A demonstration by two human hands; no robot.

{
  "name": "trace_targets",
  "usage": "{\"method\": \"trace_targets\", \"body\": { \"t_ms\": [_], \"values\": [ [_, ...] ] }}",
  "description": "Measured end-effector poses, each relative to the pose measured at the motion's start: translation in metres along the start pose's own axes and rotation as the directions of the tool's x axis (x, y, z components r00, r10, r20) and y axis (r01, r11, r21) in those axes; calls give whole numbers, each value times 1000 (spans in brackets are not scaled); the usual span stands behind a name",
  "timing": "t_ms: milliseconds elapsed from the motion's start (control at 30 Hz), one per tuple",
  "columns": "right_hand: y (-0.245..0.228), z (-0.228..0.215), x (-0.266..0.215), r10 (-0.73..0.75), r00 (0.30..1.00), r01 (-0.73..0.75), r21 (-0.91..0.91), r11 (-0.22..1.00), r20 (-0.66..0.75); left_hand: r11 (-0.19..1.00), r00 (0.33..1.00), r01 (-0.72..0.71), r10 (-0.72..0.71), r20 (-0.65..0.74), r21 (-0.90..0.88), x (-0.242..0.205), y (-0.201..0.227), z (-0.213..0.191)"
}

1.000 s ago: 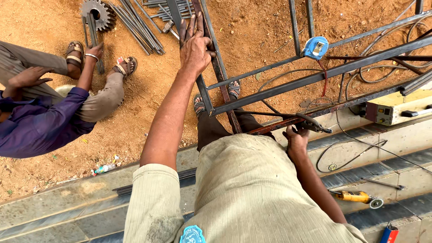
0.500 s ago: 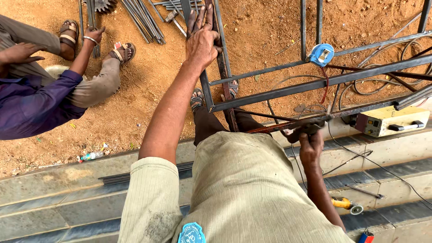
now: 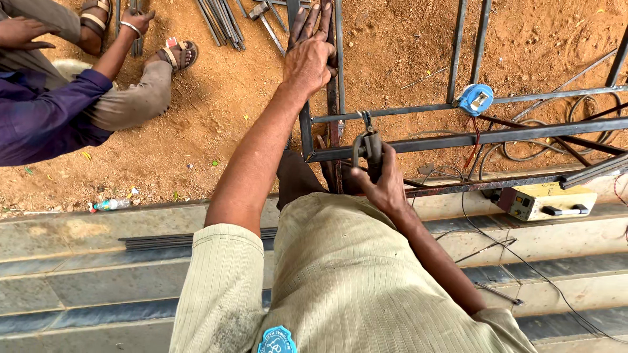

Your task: The person measures metal rods using a measuring tape, aligns them on a frame, and joins them using a welding torch.

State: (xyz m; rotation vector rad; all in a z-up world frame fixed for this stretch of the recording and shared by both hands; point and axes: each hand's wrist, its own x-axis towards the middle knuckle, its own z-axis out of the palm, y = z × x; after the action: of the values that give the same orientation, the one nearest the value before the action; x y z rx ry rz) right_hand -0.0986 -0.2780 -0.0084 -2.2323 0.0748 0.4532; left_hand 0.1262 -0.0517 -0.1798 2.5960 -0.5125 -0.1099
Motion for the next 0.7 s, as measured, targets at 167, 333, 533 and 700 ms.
{"method": "trace_targets", "body": {
  "t_ms": [167, 333, 533, 700],
  "values": [
    [-23, 3, 5, 67, 994, -57, -114, 992, 82, 999, 1000, 19, -18, -15, 39, -2, 3, -1],
    [-26, 3, 8, 137, 983, -121, -132, 984, 124, 1000, 1000, 22, -21, -8, 15, -1, 8, -10],
    [-27, 2, 3, 39, 998, -34, -100, 994, 48, 999, 999, 37, -37, -21, 3, -7, 13, -15],
    [-28, 3, 4, 157, 983, -147, -108, 983, 90, 998, 998, 61, -60, -26, 34, -2, 13, -6]
  ]
}}
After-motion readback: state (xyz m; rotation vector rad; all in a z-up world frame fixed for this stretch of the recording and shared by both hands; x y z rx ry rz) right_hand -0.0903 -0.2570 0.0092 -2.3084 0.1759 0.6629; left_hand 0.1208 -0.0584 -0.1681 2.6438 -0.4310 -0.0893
